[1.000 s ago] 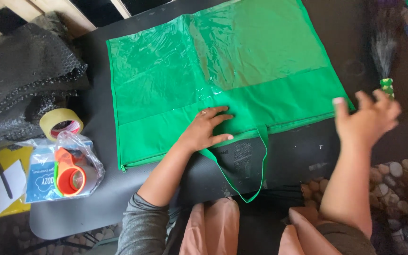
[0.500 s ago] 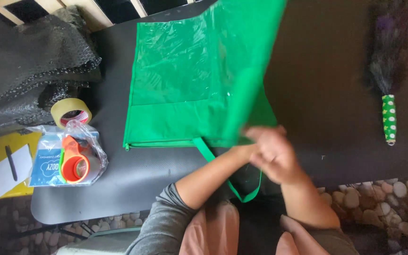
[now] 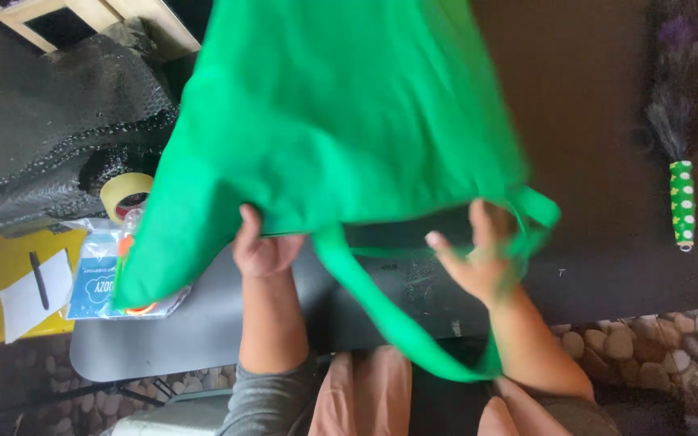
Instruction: The person dusts a green reusable bag with a feather duster, then places a white bubble-wrapped package inside. They fold the bag's top over the package and insert a small blue box into the bag.
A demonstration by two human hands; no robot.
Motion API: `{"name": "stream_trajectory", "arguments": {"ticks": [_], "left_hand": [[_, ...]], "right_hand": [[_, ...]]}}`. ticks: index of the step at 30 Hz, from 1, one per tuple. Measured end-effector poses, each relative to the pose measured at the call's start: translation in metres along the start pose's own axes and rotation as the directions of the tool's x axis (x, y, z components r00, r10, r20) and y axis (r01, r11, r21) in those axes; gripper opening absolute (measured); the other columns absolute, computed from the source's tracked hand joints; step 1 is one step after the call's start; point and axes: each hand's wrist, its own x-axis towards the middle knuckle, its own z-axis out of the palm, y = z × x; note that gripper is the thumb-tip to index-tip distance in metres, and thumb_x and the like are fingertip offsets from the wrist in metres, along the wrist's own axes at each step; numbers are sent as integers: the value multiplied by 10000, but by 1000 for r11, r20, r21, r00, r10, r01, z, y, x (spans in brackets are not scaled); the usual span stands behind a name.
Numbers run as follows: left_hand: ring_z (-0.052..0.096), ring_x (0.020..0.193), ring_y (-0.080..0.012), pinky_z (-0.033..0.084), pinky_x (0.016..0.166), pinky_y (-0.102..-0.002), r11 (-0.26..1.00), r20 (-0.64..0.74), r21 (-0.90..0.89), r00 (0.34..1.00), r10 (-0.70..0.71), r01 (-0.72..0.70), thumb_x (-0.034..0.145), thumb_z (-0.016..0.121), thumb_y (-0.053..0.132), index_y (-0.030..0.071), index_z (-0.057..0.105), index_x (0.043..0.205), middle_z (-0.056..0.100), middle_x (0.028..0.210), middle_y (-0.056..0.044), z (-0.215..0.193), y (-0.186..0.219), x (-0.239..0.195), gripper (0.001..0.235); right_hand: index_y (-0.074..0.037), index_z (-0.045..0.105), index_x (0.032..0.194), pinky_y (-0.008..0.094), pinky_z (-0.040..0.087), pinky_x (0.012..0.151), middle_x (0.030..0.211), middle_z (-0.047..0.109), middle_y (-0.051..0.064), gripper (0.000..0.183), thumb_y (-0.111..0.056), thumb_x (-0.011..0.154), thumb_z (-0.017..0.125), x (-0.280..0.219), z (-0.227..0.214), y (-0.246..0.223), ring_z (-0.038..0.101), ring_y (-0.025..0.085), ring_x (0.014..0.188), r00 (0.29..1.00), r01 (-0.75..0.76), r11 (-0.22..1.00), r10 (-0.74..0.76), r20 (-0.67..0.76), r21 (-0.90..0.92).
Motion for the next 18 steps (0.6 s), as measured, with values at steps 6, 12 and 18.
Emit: {"name": "stream_trajectory", "arguments": {"ticks": [6,12,18], "left_hand": [[600,1306,-383,447,1156,-614,992,-388,89,921,-46,87,1034,511,386,90,533,1479,613,1410,-205,-64,-22,-18,535],[670,1208,-347,498,1057,-615,905,-588,-155,700,-406,395,1024,580,233,30,622,1342,687,1304,-197,-66,-59,-44,380],[673,1165,-401,511,978,-719,860,-558,-331,655,-510,387,1014,581,219,32,635,1277,690,1260,-241,-108,-71,-46,327]], "right_hand": [[-112,10,1668,745,211,1140,1674,146,343,972,52,914,601,57,-61,-15,168,596,1488,837,-547,596,413,360,588],[-208,43,1690,694,328,1135,1620,271,336,903,-2,1044,639,34,-59,35,280,552,1488,779,-598,682,618,105,421],[-110,600,1491,836,274,1037,1579,455,277,601,-468,1009,619,67,-64,16,304,605,1462,797,-327,842,490,354,-429]]}}
